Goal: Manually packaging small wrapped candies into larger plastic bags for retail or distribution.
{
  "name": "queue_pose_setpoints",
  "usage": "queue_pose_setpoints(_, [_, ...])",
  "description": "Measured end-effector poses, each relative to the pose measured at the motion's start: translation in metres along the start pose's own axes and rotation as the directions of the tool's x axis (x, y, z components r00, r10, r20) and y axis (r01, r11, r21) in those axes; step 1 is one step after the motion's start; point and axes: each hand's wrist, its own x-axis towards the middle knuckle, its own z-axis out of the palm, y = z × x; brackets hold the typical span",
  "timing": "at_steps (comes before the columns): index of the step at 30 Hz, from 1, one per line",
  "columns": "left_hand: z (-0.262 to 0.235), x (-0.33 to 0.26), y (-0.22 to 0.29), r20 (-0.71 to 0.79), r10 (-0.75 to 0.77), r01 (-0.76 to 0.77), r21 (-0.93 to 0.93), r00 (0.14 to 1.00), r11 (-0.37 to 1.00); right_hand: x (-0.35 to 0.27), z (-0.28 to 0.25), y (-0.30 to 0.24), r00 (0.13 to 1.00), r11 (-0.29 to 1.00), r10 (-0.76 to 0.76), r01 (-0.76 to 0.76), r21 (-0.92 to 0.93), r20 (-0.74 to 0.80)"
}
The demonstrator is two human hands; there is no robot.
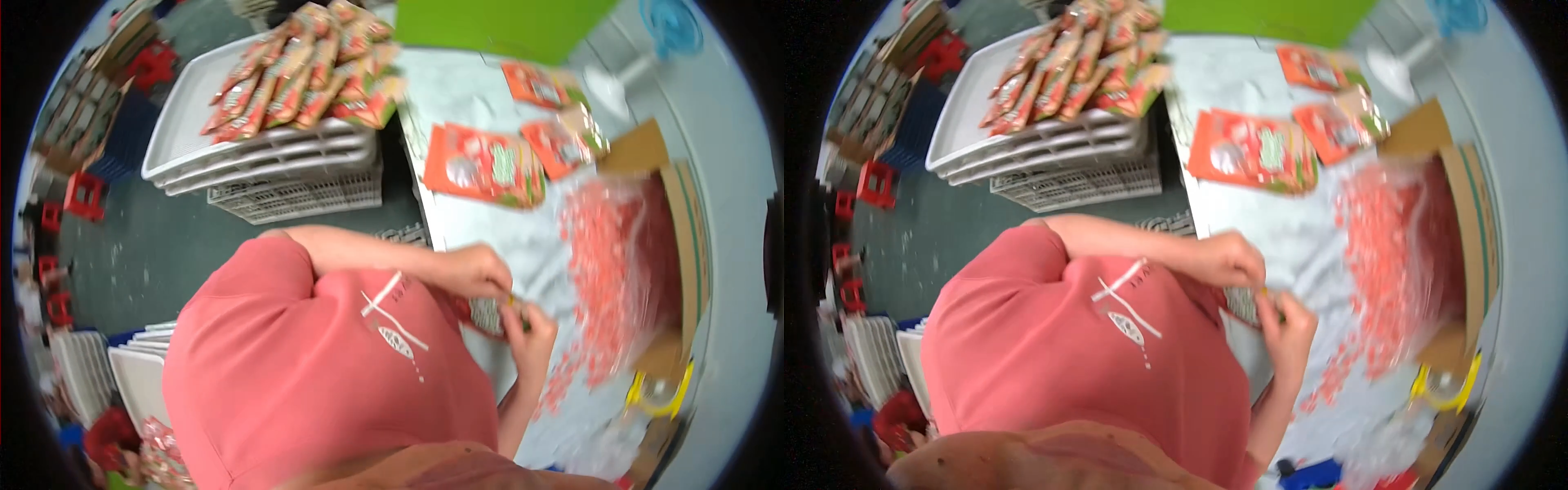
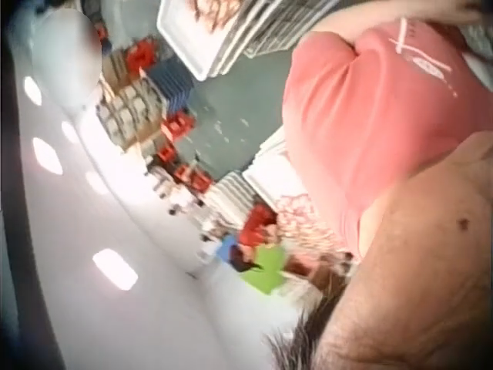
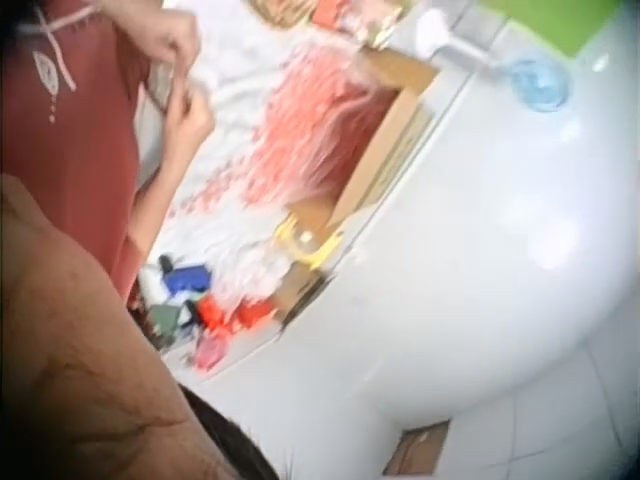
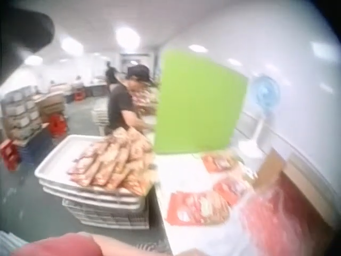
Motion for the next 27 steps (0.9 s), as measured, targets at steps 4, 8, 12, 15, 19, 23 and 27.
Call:
queue_pose_setpoints(4, [-0.007,-0.004,0.011,0.111,0.009,-0.014,0.045,0.994,0.999,0.007,0.008,-0.009,0.997,0.998,-0.063,0.064,-0.014,0.052])
queue_pose_setpoints(8, [-0.012,-0.007,0.018,0.167,0.015,-0.01,-0.035,0.986,0.999,0.004,0.005,-0.01,0.977,1.0,-0.023,0.024,-0.002,0.214])
queue_pose_setpoints(12, [-0.037,-0.015,0.028,0.225,-0.343,0.383,-0.165,0.912,0.909,-0.004,0.011,0.0,0.986,0.992,-0.007,-0.014,0.123,0.168])
queue_pose_setpoints(15, [-0.054,-0.025,0.019,0.182,-0.361,0.396,-0.23,0.915,0.889,-0.005,0.01,-0.012,0.994,0.996,-0.086,0.086,0.002,0.069])
queue_pose_setpoints(19, [-0.063,-0.041,0.01,0.208,-0.321,0.298,0.136,0.924,0.945,-0.003,0.008,-0.01,0.995,0.995,-0.095,0.096,-0.023,0.043])
queue_pose_setpoints(23, [-0.07,-0.045,0.01,0.227,-0.261,0.217,0.203,0.938,0.955,-0.001,0.004,-0.009,0.998,0.997,-0.048,0.05,0.059,-0.032])
queue_pose_setpoints(27, [-0.075,-0.05,0.013,0.199,-0.276,0.273,0.043,0.941,0.961,-0.002,0.001,0.012,0.987,0.992,-0.089,0.1,0.081,-0.131])
